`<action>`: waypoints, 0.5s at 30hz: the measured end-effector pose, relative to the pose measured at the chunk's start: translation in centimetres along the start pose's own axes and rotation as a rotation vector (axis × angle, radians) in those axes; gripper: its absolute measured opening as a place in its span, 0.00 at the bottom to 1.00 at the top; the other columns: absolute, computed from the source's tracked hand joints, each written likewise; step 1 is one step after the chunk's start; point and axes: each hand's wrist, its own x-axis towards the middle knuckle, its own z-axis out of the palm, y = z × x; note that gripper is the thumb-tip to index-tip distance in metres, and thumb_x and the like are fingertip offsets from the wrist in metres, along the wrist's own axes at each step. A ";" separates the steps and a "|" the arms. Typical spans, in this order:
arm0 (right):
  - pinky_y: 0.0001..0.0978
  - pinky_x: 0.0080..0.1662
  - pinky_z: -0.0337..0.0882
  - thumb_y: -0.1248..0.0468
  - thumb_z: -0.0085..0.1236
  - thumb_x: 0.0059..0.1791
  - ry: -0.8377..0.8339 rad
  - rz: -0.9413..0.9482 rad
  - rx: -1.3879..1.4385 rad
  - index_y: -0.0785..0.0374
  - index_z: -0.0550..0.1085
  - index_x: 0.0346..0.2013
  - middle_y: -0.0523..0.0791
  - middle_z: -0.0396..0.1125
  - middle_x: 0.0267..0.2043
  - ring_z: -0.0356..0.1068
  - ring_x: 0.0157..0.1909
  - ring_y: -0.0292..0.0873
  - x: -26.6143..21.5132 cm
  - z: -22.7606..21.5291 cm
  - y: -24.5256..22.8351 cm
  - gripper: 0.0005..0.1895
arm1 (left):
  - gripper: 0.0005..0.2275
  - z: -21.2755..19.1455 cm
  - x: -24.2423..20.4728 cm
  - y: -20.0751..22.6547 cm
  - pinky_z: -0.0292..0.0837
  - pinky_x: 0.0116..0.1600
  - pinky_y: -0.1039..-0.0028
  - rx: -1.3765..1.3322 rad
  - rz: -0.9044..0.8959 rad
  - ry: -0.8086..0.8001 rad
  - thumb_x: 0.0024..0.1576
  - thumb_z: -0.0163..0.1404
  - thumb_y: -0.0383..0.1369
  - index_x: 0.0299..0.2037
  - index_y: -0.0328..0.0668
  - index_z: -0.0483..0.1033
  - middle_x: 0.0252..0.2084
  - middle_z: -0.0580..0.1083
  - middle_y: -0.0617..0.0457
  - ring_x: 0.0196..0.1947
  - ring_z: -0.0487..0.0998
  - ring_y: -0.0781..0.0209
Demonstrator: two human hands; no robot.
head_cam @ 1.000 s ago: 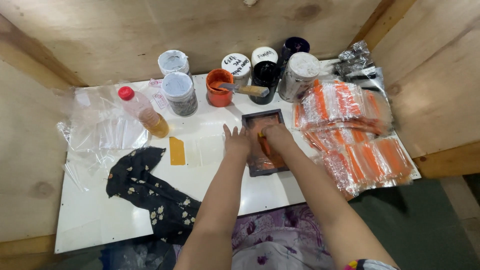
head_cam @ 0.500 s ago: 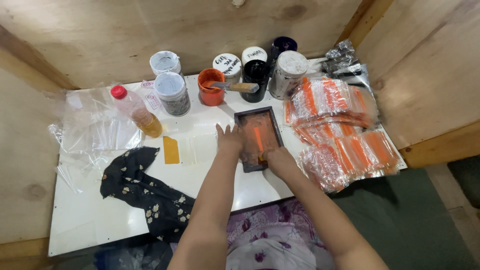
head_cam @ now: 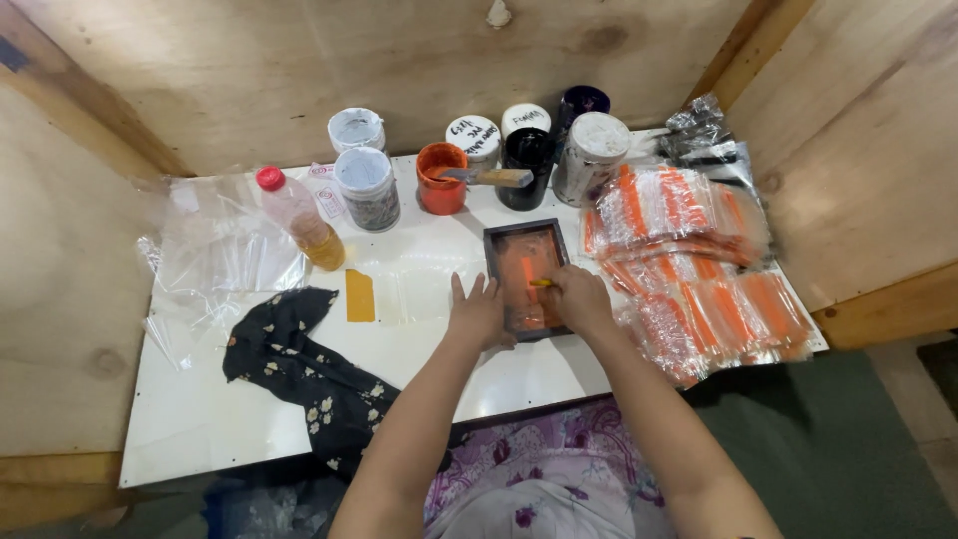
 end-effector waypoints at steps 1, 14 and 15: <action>0.47 0.50 0.71 0.60 0.53 0.50 0.002 -0.002 0.000 0.52 0.81 0.44 0.45 0.74 0.42 0.73 0.49 0.53 0.8 0.6 0.2 0.11 | 0.40 0.5 0.4 -0.1 0.19 0.76 0.39 0.000 -0.001 0.002 0.53 0.60 0.47 0.73 0.40 0.56 0.76 0.56 0.47 0.78 0.46 0.49; 0.44 0.54 0.68 0.55 0.50 0.52 -0.210 -0.008 -0.194 0.41 0.79 0.50 0.42 0.76 0.48 0.73 0.56 0.49 7.6 0.6 -1.2 0.14 | 0.39 1.4 1.0 0.4 0.16 0.75 0.38 0.026 -0.059 -0.060 0.54 0.59 0.45 0.73 0.41 0.56 0.77 0.53 0.47 0.78 0.46 0.48; 0.43 0.54 0.68 0.55 0.50 0.53 -0.227 -0.013 -0.225 0.38 0.79 0.51 0.42 0.76 0.50 0.73 0.57 0.49 8.3 0.7 -0.9 0.15 | 0.39 1.4 1.2 0.4 0.16 0.75 0.38 0.012 -0.060 -0.043 0.53 0.60 0.44 0.73 0.41 0.56 0.77 0.53 0.47 0.78 0.46 0.48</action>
